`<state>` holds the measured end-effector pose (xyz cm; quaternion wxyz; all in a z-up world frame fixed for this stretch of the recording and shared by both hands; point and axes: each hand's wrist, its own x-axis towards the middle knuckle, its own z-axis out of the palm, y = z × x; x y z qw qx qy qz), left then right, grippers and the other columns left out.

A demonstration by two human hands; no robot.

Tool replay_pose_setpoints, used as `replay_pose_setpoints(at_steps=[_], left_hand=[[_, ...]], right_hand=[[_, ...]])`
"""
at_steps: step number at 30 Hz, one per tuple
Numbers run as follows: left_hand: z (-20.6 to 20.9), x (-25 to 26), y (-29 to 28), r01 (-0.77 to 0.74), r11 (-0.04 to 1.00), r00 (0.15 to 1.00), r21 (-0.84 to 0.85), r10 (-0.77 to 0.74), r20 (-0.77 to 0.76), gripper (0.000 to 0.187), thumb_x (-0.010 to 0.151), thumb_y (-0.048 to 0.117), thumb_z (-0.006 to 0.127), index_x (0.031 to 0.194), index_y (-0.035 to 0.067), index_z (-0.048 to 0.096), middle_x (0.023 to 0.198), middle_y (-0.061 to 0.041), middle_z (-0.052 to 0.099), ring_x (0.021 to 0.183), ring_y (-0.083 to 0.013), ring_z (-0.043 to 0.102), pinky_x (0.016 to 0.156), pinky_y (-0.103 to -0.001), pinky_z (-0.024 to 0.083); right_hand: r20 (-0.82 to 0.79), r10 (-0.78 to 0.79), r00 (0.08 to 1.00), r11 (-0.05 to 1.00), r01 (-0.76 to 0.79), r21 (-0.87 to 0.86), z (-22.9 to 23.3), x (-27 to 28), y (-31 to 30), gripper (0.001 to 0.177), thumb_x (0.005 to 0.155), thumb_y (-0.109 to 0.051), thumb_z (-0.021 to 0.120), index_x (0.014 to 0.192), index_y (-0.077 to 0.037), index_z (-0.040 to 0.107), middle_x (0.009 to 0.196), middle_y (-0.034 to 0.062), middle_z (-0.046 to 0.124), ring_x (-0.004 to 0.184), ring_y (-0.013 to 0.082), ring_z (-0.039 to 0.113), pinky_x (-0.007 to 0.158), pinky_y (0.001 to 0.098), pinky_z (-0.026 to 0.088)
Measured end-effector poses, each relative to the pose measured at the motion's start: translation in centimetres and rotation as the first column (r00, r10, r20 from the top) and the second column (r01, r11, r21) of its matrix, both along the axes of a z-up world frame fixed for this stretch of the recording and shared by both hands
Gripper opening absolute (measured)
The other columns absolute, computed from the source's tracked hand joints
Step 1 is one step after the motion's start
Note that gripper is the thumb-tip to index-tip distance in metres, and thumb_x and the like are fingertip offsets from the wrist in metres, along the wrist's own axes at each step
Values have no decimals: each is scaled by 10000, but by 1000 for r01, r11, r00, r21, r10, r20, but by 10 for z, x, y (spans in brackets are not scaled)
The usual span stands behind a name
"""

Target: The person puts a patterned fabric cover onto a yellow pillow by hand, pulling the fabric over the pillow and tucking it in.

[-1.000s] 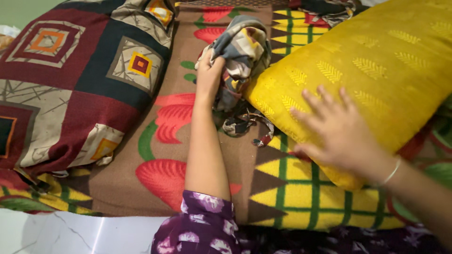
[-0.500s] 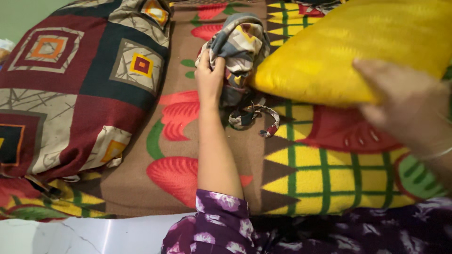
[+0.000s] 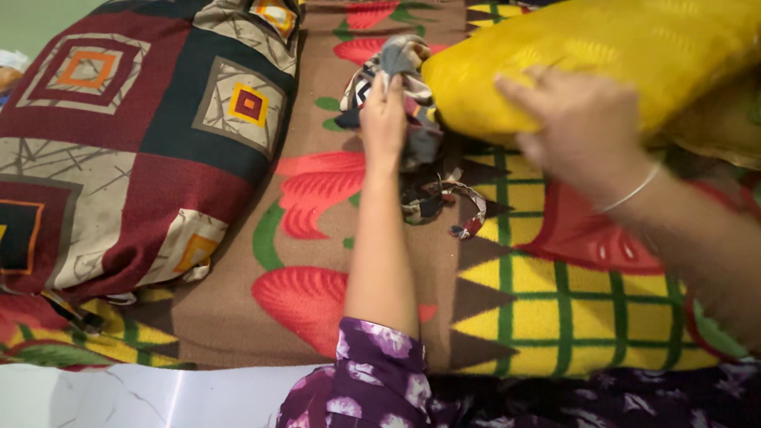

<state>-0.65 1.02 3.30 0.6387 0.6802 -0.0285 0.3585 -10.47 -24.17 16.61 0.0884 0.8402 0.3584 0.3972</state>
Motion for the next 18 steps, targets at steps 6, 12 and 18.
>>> replay_pose_setpoints(at_steps=[6, 12, 18], left_hand=[[1, 7, -27, 141, 990, 987, -20, -138, 86, 353, 1079, 300, 529, 1210, 5, 671, 919, -23, 731, 827, -72, 607, 768, -246, 517], [12, -17, -64, 527, 789, 848, -318, -462, 260, 281, 1136, 244, 536, 1090, 20, 699, 907, 39, 641, 763, -24, 509, 669, -207, 401], [22, -32, -57, 485, 811, 874, -328, -436, 215, 195, 987, 86, 654, 1177, 43, 651, 933, 43, 676, 781, -35, 595, 688, -218, 493]], right_hand=[[-14, 59, 998, 987, -56, 151, -12, 15, -3, 500, 785, -261, 863, 1270, -256, 741, 1173, 11, 744, 874, 201, 701, 719, 346, 521], [-11, 136, 991, 912, -121, 391, -15, 64, 16, 429, 773, -138, 829, 1187, -202, 735, 1135, 24, 739, 939, 263, 707, 766, 398, 534], [121, 67, 990, 881, -116, 460, -62, 76, 55, 473, 756, -61, 763, 1214, -128, 666, 1283, 89, 680, 1148, 301, 681, 988, 420, 545]])
